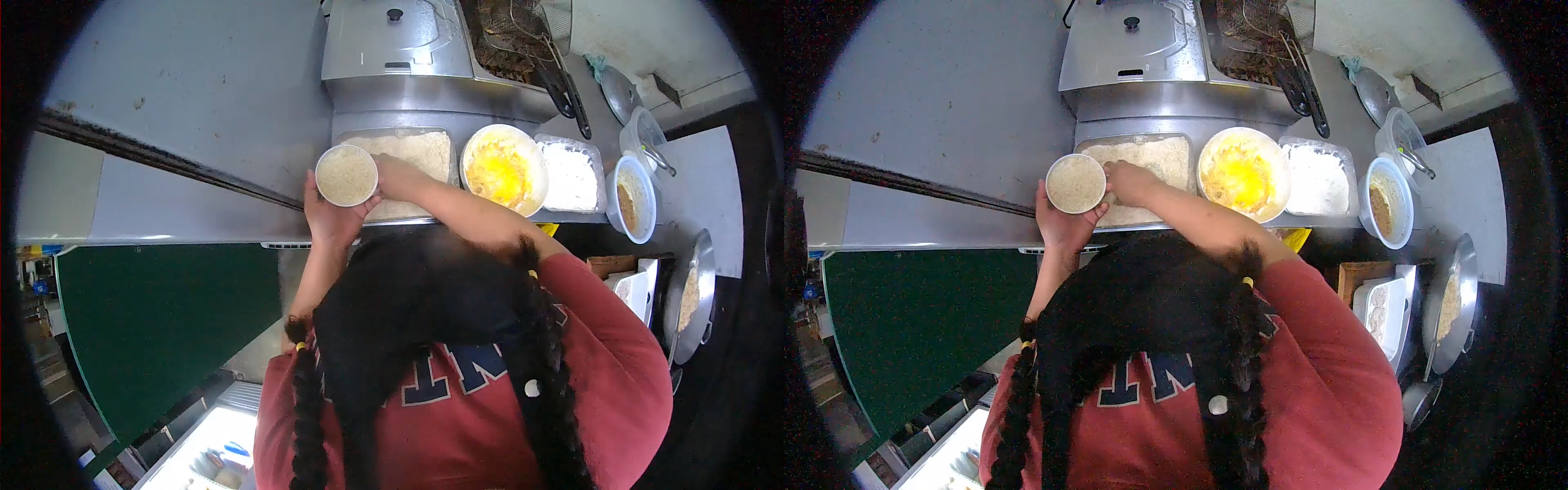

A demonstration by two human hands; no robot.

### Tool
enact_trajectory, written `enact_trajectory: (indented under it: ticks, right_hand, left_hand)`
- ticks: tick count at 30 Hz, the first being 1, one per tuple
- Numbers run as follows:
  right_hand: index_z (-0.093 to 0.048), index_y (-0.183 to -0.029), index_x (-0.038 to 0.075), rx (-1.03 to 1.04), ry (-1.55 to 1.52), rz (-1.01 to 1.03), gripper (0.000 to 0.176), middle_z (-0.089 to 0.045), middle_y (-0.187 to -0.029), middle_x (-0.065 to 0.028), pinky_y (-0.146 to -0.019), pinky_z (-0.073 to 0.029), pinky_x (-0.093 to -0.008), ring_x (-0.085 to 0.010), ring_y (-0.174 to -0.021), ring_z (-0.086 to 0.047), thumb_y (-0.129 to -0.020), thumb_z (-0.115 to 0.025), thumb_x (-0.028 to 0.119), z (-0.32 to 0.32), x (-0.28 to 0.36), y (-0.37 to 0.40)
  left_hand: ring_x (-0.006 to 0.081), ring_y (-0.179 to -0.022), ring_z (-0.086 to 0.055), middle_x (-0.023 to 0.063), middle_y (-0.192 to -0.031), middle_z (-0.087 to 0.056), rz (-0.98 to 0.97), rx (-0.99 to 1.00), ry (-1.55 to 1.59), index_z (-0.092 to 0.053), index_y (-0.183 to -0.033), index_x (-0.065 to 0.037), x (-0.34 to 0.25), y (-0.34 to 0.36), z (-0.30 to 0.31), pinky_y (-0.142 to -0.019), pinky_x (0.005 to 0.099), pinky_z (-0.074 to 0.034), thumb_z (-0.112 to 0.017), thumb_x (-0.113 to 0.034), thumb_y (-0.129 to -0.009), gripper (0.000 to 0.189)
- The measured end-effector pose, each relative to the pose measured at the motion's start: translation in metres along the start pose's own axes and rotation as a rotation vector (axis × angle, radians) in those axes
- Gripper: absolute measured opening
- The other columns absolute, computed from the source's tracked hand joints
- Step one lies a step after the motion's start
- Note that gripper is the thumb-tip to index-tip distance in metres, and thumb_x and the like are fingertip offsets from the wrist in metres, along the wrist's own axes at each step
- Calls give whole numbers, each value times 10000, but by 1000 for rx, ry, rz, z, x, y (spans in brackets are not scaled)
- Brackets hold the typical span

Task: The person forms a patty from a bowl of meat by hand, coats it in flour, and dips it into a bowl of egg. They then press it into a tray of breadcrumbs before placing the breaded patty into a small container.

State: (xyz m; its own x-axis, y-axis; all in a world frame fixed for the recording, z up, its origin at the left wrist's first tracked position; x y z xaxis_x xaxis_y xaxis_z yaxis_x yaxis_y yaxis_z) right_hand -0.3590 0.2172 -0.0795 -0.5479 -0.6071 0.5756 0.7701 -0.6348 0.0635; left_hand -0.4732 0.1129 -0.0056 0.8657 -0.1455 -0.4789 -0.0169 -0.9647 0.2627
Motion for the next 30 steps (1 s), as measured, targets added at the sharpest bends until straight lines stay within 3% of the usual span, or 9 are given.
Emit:
enact_trajectory:
  ticks: [6,8,16,19,21,25,27,28,30]
  right_hand:
    - [-696,-1151,129,-20,103,44,413,-669,-1111,-194,-903,-517,-455,-368,-1037,-653,-742,-722,69,33,-32,-4]
    - [-707,-1162,132,76,44,-85,438,-687,-1055,-207,-900,-520,-445,-360,-1032,-663,-737,-695,28,66,-25,7]
    - [-682,-1222,188,240,256,-185,553,-630,-1186,-198,-915,-516,-431,-389,-1116,-619,-708,-684,-17,45,-37,36]
    - [-666,-1231,169,128,185,-89,572,-597,-1207,-204,-934,-509,-427,-405,-1141,-596,-694,-682,-26,38,-43,37]
    - [-663,-1213,135,-250,74,-22,552,-589,-1224,-227,-946,-504,-426,-409,-1127,-598,-688,-675,-33,43,-42,39]
    - [-697,-1150,107,-386,68,51,497,-617,-1210,-205,-947,-500,-421,-389,-1114,-606,-679,-669,-48,60,-30,55]
    - [-736,-1066,105,33,70,50,374,-674,-1133,-187,-920,-511,-423,-360,-1061,-641,-719,-649,-3,65,-34,65]
    - [-736,-1066,105,34,70,51,374,-674,-1133,-187,-920,-511,-423,-360,-1061,-641,-719,-649,-3,78,-20,68]
    - [-756,-1021,107,21,50,-343,288,-707,-1036,-176,-890,-526,-429,-340,-989,-674,-770,-621,65,104,-9,75]
  left_hand:
    - [406,-1110,-626,264,-1364,-540,18,67,10,-402,-1458,-73,-2,2,6,-776,448,-547,-194,-626,-987,756]
    - [404,-1117,-622,264,-1369,-537,22,70,6,-400,-1459,-74,-2,2,8,-788,452,-548,-199,-629,-986,756]
    - [409,-1114,-620,272,-1376,-525,43,75,-1,-394,-1465,-83,2,-2,13,-802,456,-554,-228,-633,-982,751]
    - [412,-1113,-620,275,-1372,-525,45,78,2,-393,-1467,-83,3,-5,16,-797,457,-558,-224,-633,-982,752]
    - [413,-1109,-621,274,-1369,-527,54,76,14,-396,-1465,-82,6,-6,20,-793,461,-560,-221,-632,-983,752]
    - [415,-1107,-622,276,-1367,-528,74,64,8,-394,-1467,-82,7,-8,19,-791,462,-562,-217,-633,-983,755]
    - [417,-1118,-617,277,-1372,-523,79,48,19,-388,-1471,-82,8,-8,18,-799,464,-565,-220,-638,-983,759]
    - [417,-1118,-617,277,-1372,-523,78,48,20,-388,-1471,-82,9,-8,20,-799,464,-565,-220,-638,-983,759]
    - [416,-1133,-610,277,-1377,-518,75,46,-14,-383,-1474,-82,10,-8,23,-813,465,-567,-221,-642,-984,761]
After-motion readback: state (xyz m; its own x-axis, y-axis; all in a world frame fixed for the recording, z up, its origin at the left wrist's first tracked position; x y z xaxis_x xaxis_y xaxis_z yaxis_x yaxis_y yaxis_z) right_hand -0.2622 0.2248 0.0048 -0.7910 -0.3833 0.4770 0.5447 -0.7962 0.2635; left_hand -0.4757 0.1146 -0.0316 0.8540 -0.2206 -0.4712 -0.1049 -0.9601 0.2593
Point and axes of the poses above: each hand's wrist, its own y-axis away from the middle knuckle, its own z-axis out of the back of the hand, x = y × z, the point moved 3 cm from there along -y, towards the middle knuckle
